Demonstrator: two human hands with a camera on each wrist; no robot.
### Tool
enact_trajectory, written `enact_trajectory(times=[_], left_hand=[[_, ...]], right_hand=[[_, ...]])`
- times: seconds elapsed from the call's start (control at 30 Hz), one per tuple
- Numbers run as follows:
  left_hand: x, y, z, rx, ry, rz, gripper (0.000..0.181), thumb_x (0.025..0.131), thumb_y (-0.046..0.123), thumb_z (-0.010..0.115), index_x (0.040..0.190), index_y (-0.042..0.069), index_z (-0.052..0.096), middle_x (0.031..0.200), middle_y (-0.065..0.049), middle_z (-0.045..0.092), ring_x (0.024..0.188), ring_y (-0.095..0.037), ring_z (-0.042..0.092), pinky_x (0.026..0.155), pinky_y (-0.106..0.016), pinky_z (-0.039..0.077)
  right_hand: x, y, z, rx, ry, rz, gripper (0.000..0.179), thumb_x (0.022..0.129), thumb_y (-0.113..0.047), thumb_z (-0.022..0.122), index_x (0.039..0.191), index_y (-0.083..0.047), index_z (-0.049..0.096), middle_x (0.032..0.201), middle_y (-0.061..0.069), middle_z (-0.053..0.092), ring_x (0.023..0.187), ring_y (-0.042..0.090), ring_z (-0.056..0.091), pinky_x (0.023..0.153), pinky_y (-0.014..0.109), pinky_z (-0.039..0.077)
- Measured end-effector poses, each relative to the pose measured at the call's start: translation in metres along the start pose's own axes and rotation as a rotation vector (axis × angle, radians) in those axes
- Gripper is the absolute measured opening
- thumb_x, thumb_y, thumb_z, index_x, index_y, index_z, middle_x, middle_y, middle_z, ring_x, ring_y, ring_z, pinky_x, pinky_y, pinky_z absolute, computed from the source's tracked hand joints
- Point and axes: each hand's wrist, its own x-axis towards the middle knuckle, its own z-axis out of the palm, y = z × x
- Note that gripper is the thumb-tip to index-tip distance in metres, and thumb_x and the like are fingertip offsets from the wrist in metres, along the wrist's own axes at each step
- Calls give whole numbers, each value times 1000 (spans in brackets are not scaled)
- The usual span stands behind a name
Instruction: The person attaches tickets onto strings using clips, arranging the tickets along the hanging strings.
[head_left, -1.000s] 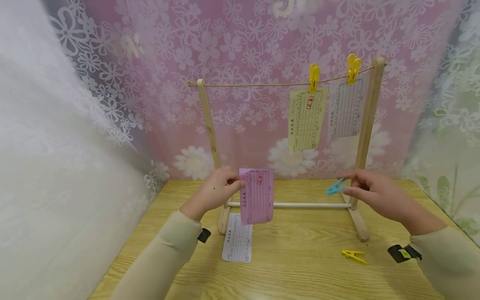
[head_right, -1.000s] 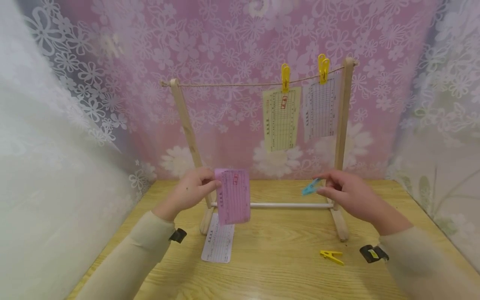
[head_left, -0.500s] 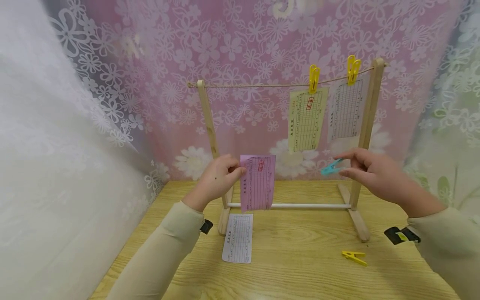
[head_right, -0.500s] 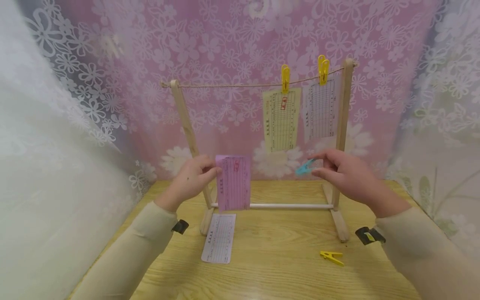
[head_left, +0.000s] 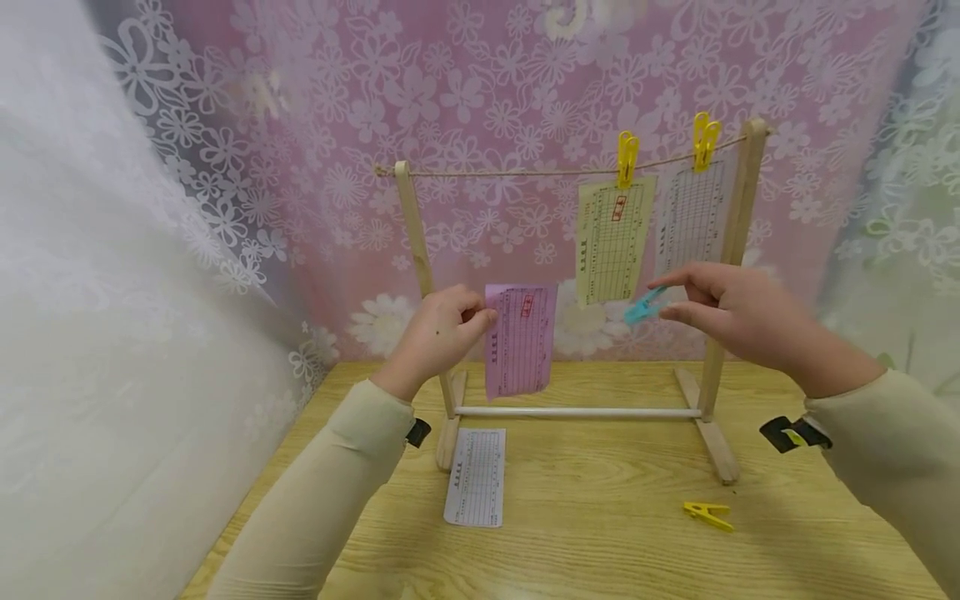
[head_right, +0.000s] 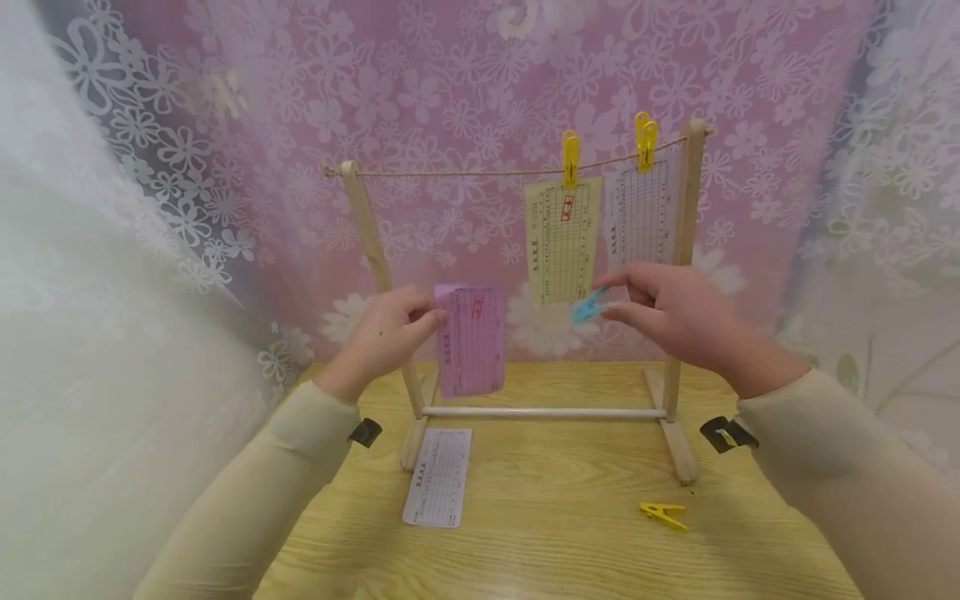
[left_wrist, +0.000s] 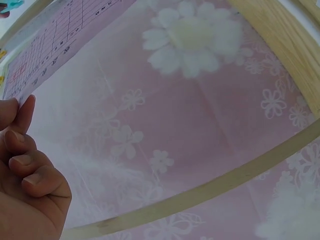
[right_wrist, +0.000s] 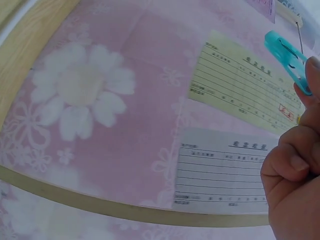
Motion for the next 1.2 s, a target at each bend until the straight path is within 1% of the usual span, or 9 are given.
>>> enact_trajectory(times=[0.1, 0.23, 0.47, 0.57, 0.77, 0.93, 1.0, 1.1, 1.2], left_hand=[[5, 4, -2, 8, 7, 12, 30, 102, 24, 63, 74, 14, 59, 78, -4, 50, 67, -18, 44, 59, -32, 36], [12, 8, -5, 24, 28, 29, 32, 101, 23, 62, 71, 13, 56, 78, -4, 50, 67, -19, 43, 59, -32, 36], [23, 14, -7, 52, 47, 38, 35, 103, 24, 60, 71, 12, 54, 77, -5, 51, 65, -20, 42, 59, -32, 36], [28, 15, -7, 58, 64, 33, 33, 104, 24, 59, 73, 12, 57, 77, -4, 53, 64, -19, 44, 59, -31, 37], [39, 19, -12, 94, 116, 20, 29, 104, 24, 58, 78, 13, 62, 73, -2, 57, 59, -18, 45, 54, -30, 38], [49, 22, -15, 105, 114, -6, 32, 106, 26, 56, 77, 13, 61, 69, -3, 54, 57, -16, 44, 52, -29, 37], [52, 23, -16, 110, 109, -11, 34, 106, 26, 55, 75, 12, 59, 67, -5, 52, 56, -16, 43, 51, -29, 36], [58, 26, -18, 125, 104, -12, 35, 106, 27, 54, 74, 13, 57, 67, -5, 51, 56, -17, 44, 52, -30, 36], [64, 28, -20, 127, 101, -9, 34, 106, 27, 55, 75, 13, 57, 69, -5, 52, 58, -17, 45, 53, -30, 37]], right_hand=[[8, -5, -6, -15, 24, -12, 28, 95, -28, 74, 122, -22, 72, 61, -2, 38, 48, 8, 22, 43, 29, 27], [19, -14, -15, -14, 45, -29, 27, 94, -27, 75, 120, -22, 74, 61, -1, 38, 47, 9, 22, 43, 30, 27], [40, -32, -30, -46, 70, -65, 17, 95, -27, 74, 111, -22, 76, 59, -1, 42, 46, 12, 27, 44, 29, 29], [53, -42, -39, -72, 69, -81, 15, 97, -26, 72, 110, -21, 76, 58, 0, 43, 46, 13, 29, 45, 28, 29], [84, -60, -55, -128, 115, -123, 18, 100, -30, 67, 108, -16, 75, 59, 3, 44, 46, 14, 29, 44, 27, 28], [106, -74, -63, -172, 111, -100, 25, 103, -34, 61, 111, -14, 74, 66, 5, 48, 51, 18, 36, 45, 28, 29], [115, -78, -64, -178, 98, -76, 27, 104, -35, 59, 114, -14, 73, 69, 6, 50, 53, 19, 39, 45, 28, 30], [129, -83, -67, -191, 78, -59, 31, 104, -36, 57, 118, -14, 73, 69, 7, 49, 52, 20, 39, 43, 27, 29], [141, -87, -69, -224, 55, -60, 32, 105, -36, 56, 119, -12, 73, 67, 8, 46, 51, 19, 38, 43, 27, 30]])
